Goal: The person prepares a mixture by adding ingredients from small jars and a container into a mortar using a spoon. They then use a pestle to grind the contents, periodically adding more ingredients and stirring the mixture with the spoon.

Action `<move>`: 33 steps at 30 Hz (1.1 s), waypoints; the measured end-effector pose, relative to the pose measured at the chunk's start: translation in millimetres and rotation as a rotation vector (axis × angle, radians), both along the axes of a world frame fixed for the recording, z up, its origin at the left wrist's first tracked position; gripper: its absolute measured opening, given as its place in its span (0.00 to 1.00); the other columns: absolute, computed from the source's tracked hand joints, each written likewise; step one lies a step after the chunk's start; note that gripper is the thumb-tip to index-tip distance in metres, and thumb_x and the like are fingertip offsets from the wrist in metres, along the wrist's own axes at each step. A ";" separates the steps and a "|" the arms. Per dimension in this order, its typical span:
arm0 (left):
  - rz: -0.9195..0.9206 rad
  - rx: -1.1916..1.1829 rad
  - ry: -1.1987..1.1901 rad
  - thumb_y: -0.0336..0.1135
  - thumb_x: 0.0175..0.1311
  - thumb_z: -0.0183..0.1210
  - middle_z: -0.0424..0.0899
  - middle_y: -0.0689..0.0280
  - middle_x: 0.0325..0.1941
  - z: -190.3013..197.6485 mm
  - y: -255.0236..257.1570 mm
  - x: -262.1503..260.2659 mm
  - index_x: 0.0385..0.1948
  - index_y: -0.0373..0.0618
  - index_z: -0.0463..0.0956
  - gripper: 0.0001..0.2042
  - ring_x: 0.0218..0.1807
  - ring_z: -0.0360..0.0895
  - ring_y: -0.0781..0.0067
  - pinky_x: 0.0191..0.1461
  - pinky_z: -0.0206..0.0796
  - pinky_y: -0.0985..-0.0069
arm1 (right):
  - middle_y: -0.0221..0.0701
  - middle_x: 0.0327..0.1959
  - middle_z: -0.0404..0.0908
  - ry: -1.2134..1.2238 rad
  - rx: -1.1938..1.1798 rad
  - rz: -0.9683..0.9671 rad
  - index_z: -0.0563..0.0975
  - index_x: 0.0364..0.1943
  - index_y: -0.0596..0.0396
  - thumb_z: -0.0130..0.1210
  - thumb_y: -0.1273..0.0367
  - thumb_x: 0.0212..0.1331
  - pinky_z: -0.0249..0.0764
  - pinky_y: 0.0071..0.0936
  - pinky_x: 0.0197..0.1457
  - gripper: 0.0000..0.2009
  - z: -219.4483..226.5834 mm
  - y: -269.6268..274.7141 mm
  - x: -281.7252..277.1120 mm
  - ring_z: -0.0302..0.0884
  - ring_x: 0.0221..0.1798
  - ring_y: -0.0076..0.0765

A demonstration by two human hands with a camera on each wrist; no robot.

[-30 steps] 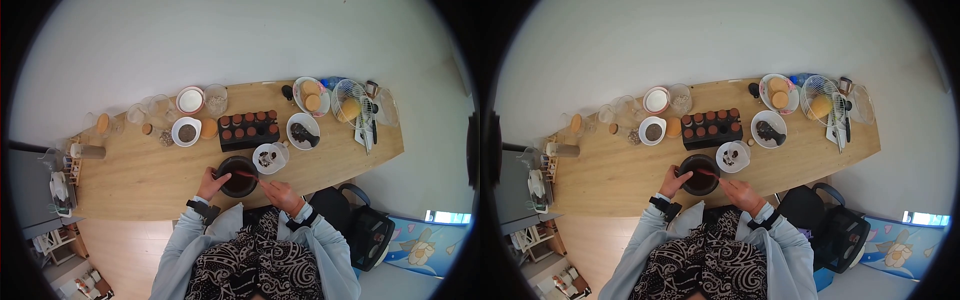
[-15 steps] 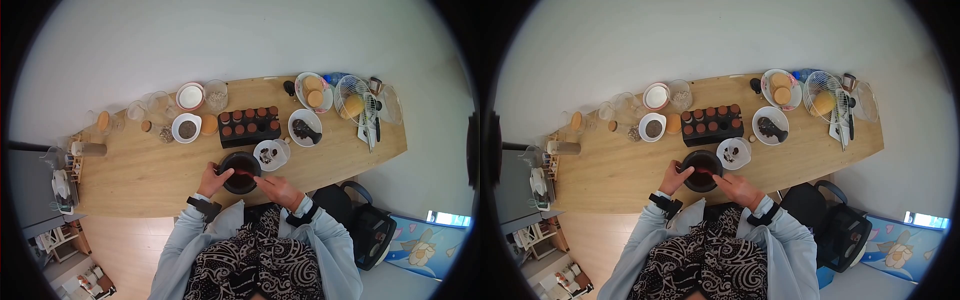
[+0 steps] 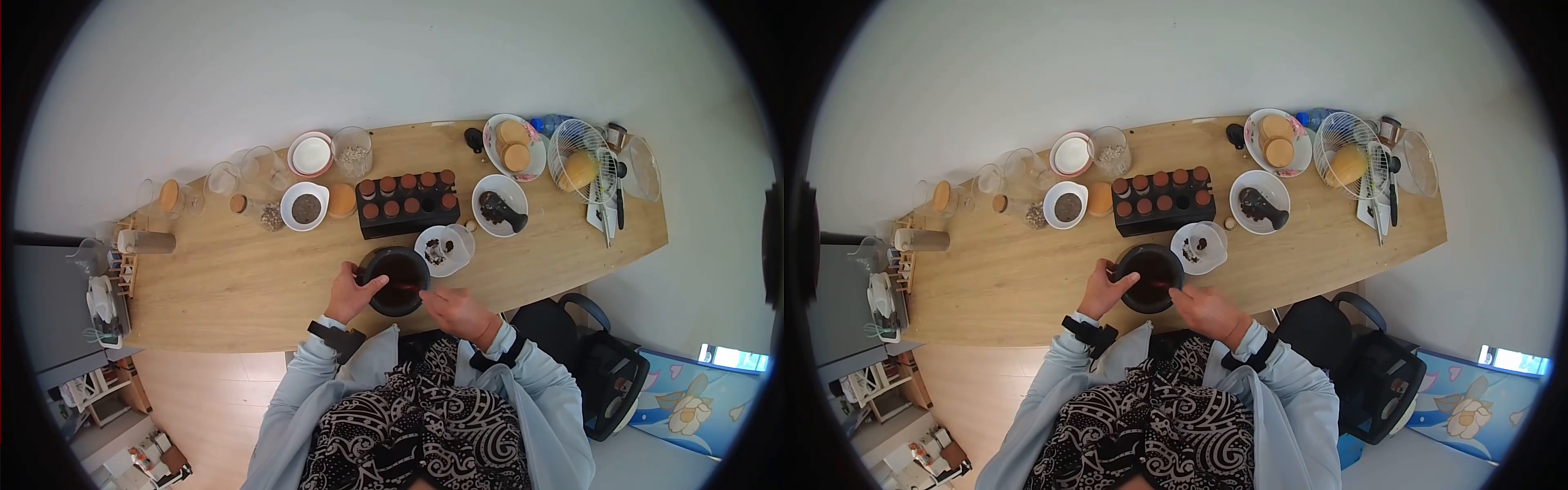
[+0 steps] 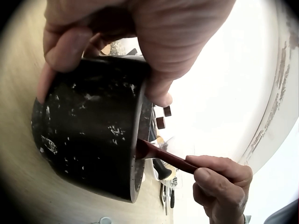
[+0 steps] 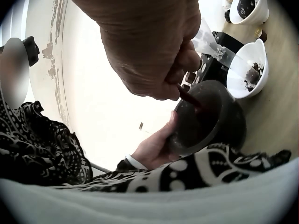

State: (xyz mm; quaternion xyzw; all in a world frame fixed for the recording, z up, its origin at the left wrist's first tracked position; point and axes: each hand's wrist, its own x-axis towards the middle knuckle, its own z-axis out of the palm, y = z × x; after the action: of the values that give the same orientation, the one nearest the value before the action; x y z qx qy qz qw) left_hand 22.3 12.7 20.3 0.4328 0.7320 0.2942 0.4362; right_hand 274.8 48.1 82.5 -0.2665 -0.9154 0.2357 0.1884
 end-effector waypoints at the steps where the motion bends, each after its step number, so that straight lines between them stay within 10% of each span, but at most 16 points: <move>1: 0.000 -0.003 0.002 0.53 0.46 0.72 0.80 0.51 0.30 1.8 -0.2 0.3 0.40 0.28 0.68 0.34 0.34 0.80 0.59 0.37 0.72 0.68 | 0.33 0.25 0.72 -0.024 0.062 -0.013 0.75 0.48 0.64 0.55 0.74 0.50 0.72 0.32 0.26 0.18 2.1 -3.0 -1.3 0.74 0.24 0.38; 9: -0.005 0.027 0.065 0.54 0.45 0.72 0.80 0.51 0.30 4.9 -0.8 1.7 0.38 0.29 0.69 0.34 0.33 0.80 0.57 0.36 0.71 0.66 | 0.32 0.26 0.72 -0.032 0.071 0.135 0.75 0.47 0.64 0.55 0.74 0.50 0.72 0.31 0.25 0.17 3.8 -7.0 3.1 0.75 0.25 0.36; 12: -0.018 -0.009 0.094 0.55 0.45 0.72 0.80 0.50 0.30 16.7 1.3 1.4 0.37 0.30 0.69 0.34 0.33 0.80 0.56 0.37 0.71 0.66 | 0.33 0.26 0.76 0.104 0.016 -0.108 0.77 0.43 0.62 0.56 0.73 0.53 0.72 0.32 0.26 0.12 4.6 -4.4 2.8 0.76 0.24 0.38; 26: -0.051 0.006 0.155 0.53 0.46 0.72 0.80 0.52 0.29 17.4 0.3 -1.6 0.38 0.30 0.69 0.33 0.32 0.80 0.58 0.36 0.71 0.66 | 0.21 0.18 0.71 0.425 -1.330 -0.744 0.83 0.34 0.62 0.58 0.72 0.55 0.54 0.18 0.17 0.07 -37.5 6.7 13.5 0.62 0.17 0.15; 33: -0.059 -0.004 0.160 0.57 0.44 0.72 0.80 0.50 0.30 24.1 0.5 0.2 0.37 0.31 0.68 0.35 0.33 0.80 0.54 0.37 0.71 0.65 | 0.19 0.17 0.63 0.608 -1.517 -0.792 0.81 0.37 0.63 0.59 0.72 0.57 0.45 0.15 0.16 0.08 -49.0 -2.6 2.1 0.51 0.15 0.12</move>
State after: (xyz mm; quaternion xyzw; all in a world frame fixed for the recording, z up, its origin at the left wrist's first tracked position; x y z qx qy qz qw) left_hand 22.6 13.3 44.4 0.4755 0.7520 0.2442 0.3857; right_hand 276.9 45.4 33.5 -0.5405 -0.2665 0.7534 0.2630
